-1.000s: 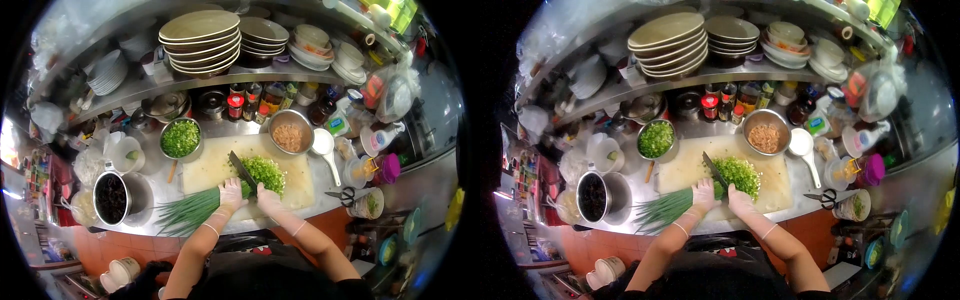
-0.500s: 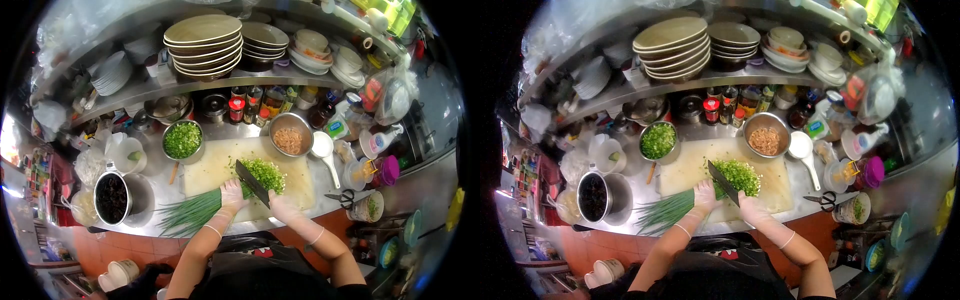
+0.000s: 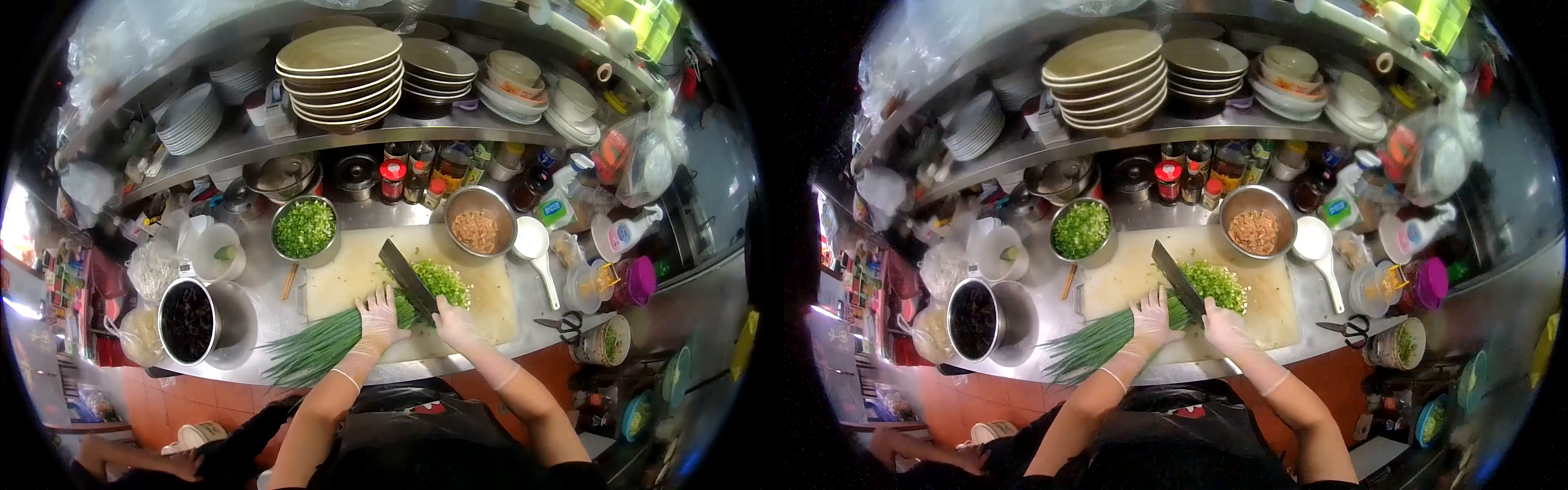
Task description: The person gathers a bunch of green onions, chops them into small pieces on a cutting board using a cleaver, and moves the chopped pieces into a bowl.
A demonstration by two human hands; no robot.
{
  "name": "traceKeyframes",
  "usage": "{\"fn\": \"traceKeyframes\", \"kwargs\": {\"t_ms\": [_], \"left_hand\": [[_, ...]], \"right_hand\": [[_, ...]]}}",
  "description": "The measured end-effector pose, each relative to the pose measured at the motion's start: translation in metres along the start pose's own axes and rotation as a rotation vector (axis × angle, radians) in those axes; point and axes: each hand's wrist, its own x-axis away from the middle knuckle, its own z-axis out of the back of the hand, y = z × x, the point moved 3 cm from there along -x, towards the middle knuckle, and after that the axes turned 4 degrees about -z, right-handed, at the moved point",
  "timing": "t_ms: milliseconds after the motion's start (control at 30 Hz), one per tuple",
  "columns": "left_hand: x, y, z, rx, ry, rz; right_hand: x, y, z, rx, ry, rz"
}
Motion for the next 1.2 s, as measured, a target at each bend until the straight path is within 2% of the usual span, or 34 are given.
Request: {"fn": "traceKeyframes", "kwargs": {"t_ms": [133,233,333,433,567,733,933,1067,1200], "left_hand": [[-0.004,-0.003,-0.012,0.012,-0.027,0.006],[-0.006,0.0,-0.014,0.029,0.017,0.0],[-0.007,0.002,-0.01,0.024,-0.015,-0.023],[-0.008,0.003,-0.01,-0.013,-0.01,-0.042],[-0.007,0.0,-0.022,-0.002,-0.069,-0.058],[-0.001,-0.003,-0.011,-0.001,0.095,-0.013],[0.001,-0.006,-0.014,-0.001,-0.003,0.024],[-0.002,-0.004,-0.014,0.009,-0.081,0.001],[-0.005,-0.003,-0.015,-0.01,-0.114,-0.023]], "right_hand": [[0.026,-0.005,0.02,0.049,-0.156,-0.051],[0.028,-0.001,0.014,0.153,-0.212,-0.05],[0.018,-0.004,0.006,0.13,-0.283,-0.061],[-0.007,-0.004,-0.032,0.083,-0.233,-0.103],[-0.028,-0.006,-0.037,-0.041,-0.02,-0.01],[-0.002,-0.004,0.002,0.038,-0.097,-0.029],[0.025,-0.01,0.02,0.138,-0.22,-0.024],[0.011,-0.011,0.004,0.122,-0.302,-0.061],[-0.023,-0.009,-0.043,0.065,-0.115,-0.031]]}}
